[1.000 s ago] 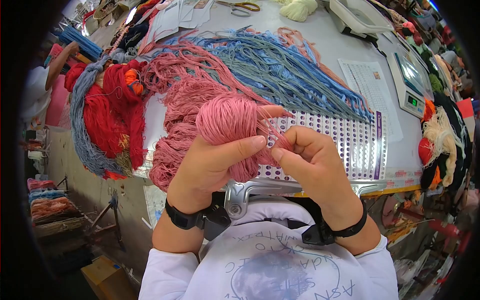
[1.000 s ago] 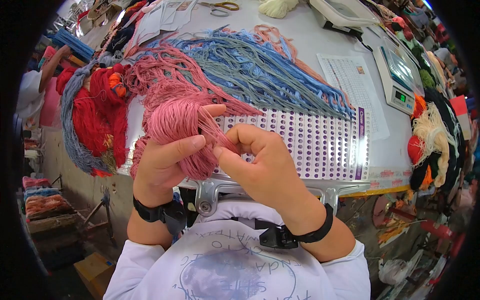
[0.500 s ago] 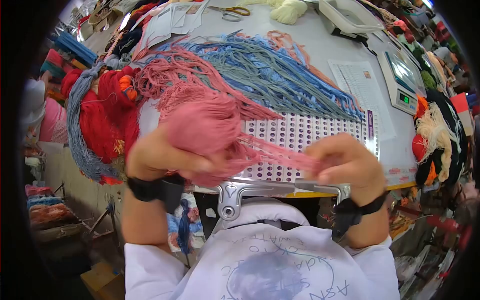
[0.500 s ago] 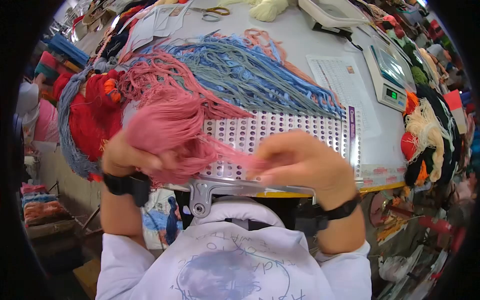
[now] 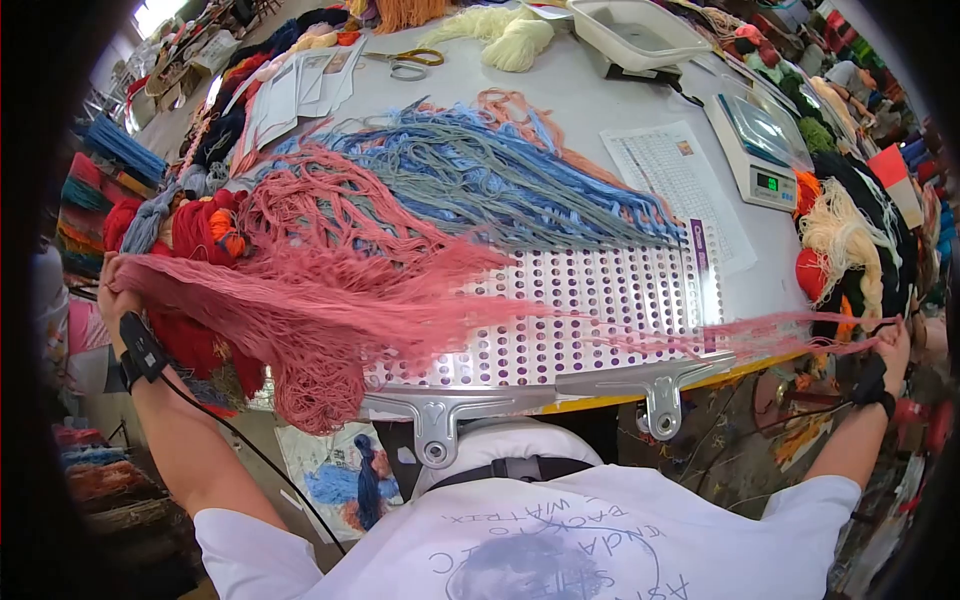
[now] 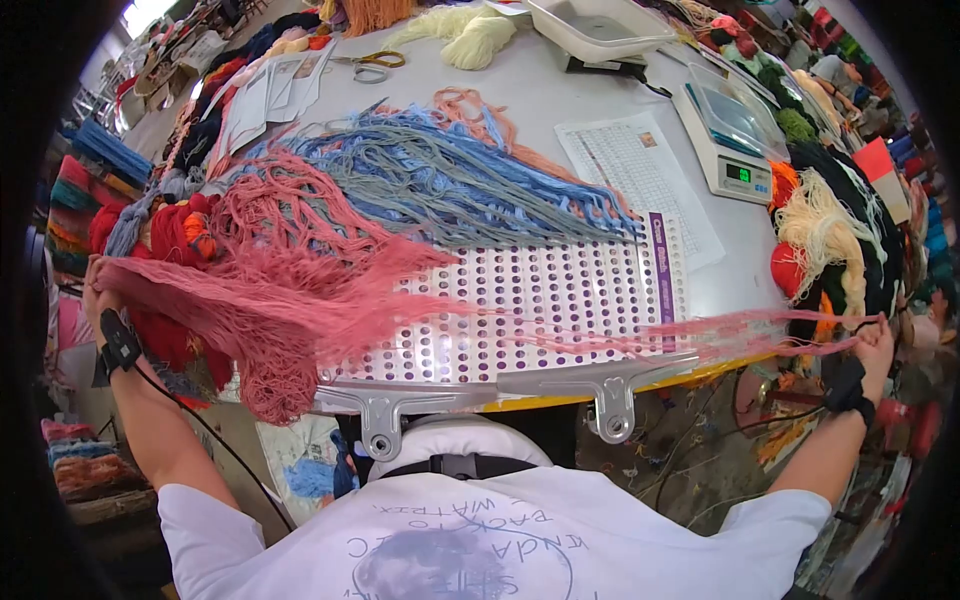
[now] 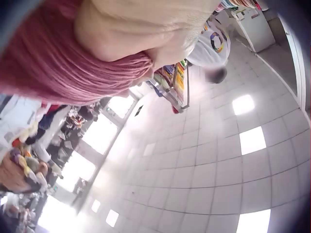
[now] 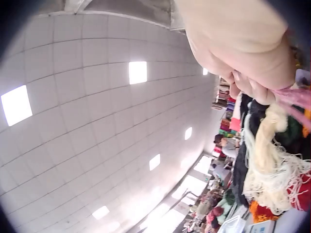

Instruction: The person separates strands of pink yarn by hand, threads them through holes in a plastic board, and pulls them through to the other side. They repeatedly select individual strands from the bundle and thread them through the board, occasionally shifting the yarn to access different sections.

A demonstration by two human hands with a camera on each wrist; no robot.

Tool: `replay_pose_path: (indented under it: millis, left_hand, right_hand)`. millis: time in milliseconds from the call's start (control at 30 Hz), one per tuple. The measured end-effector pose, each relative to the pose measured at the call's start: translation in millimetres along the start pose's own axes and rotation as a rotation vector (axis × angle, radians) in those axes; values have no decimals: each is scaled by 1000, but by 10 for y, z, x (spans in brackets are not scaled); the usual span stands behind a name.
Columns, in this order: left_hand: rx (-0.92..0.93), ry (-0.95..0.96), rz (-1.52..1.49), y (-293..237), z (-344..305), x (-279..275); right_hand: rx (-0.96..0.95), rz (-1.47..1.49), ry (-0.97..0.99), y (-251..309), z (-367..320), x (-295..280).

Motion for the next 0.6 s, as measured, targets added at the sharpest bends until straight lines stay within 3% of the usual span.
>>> replay_pose_path:
  millis: [33, 67, 100, 133, 200, 233, 267, 300, 333, 367, 433, 533, 600]
  left_hand:
    - [-3, 5, 0, -23, 115, -146]
    - [-26, 94, 6, 155, 158, 40]
    - [-50, 183, 12, 316, 232, 207]
    - [-74, 273, 18, 703, 77, 766]
    - [-119, 450, 32, 1562, -460, 2091]
    - [-139, 540, 39, 1962, -686, 2719]
    - [-160, 629, 45, 2456, -1315, 3294]
    - [-182, 716, 49, 2501, -1297, 3264]
    - [-474, 357, 151, 2943, -1712, 3569]
    - [-973, 575, -67, 3392, -1967, 3911]
    - [-1103, 477, 181, 3941, -2306, 4112]
    - [-1029, 467, 382, 4311, -2432, 4206]
    - [-1019, 393, 552, 4405, -2403, 4195]
  right_hand:
    - [73, 115, 28, 86, 38, 153]
    - [147, 229, 54, 231, 119, 415]
    - [117, 128, 29, 458, -282, 1109]
    - [19, -23, -17, 685, -840, 1959]
    - [140, 64, 206, 529, -1376, 3012]
    - [169, -32, 142, 554, -2039, 3697]
    - [183, 61, 225, 404, -2485, 4174]
    - [188, -74, 508, 238, -2812, 4540]
    - [188, -76, 730, 58, -3167, 4839]
    - [244, -69, 740, -158, -3569, 5107]
    - [272, -118, 938, -459, -4173, 5487]
    - [304, -277, 1003, -861, -4672, 5663]
    - [44, -419, 1022, -939, -4771, 5710]
Point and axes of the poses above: each hand's wrist, its own z-axis towards the middle knuckle, its own x-axis out of the palm, y = z × x, the point moved 6 cm from there along z, towards the middle knuckle, and after that the axes turned 15 degrees about -x, right-handed, at the moved point
